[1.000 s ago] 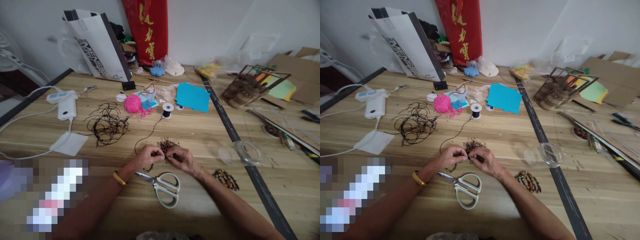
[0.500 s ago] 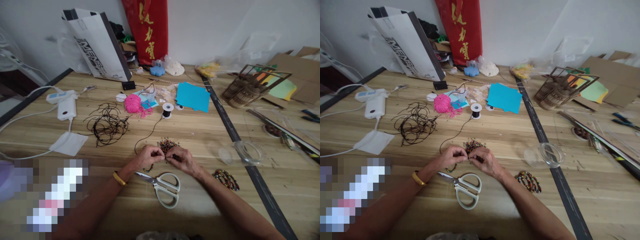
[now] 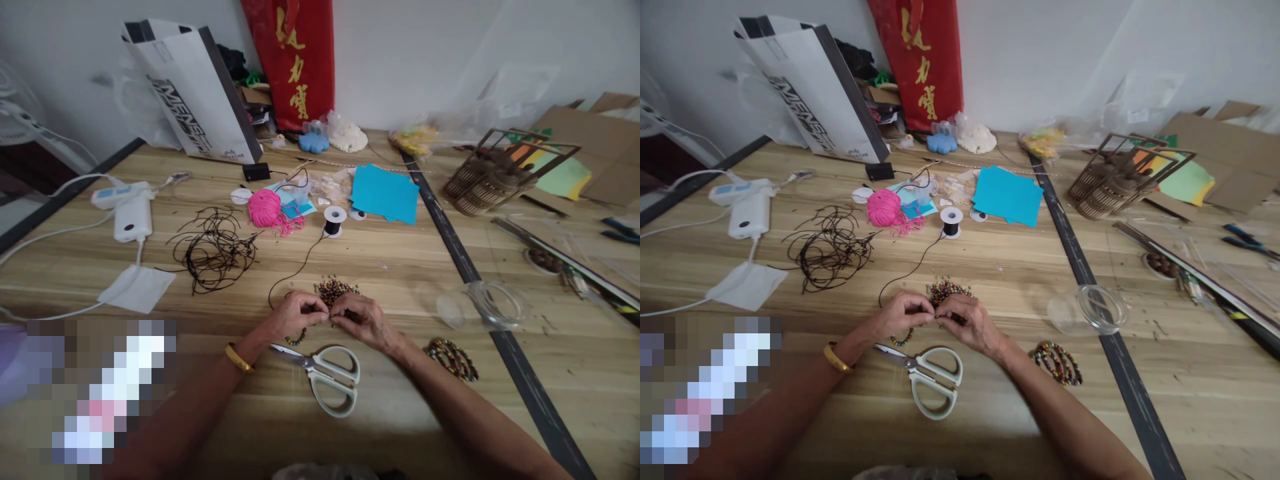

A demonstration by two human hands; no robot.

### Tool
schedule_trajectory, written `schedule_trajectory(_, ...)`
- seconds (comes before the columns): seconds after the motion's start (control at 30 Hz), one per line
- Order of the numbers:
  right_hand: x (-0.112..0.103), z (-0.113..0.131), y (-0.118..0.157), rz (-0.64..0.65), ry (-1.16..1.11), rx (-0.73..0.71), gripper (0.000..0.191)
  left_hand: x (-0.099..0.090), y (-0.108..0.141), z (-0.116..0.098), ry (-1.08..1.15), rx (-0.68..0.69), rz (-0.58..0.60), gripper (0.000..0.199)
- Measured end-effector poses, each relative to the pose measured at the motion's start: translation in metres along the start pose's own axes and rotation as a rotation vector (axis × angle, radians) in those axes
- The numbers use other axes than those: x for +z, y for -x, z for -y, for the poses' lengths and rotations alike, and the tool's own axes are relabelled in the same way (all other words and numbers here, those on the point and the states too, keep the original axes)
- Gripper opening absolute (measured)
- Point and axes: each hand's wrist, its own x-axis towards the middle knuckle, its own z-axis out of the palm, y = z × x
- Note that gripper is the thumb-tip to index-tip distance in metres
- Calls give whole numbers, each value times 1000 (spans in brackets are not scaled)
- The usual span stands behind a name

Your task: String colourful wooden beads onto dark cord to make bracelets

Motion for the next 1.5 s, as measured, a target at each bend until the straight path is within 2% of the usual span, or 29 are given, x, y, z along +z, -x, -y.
schedule_trajectory(0.43,-1,2,1,-11,-11,32,15,0,0,1,47,-15,5,17)
schedule_trajectory(0.77,-3,0,0,84,39,-21,13,1,-1,2,65,-12,0,18)
schedule_trajectory(0.93,-8,7,-3,114,63,-24,13,1,-1,2,32,6,-11,14)
schedule_trajectory(1.17,-15,17,-6,91,70,-1,14,-4,0,-3,8,85,-9,18)
schedule_trajectory(1.5,-8,15,-4,61,110,-13,12,1,-2,0,50,21,-23,18)
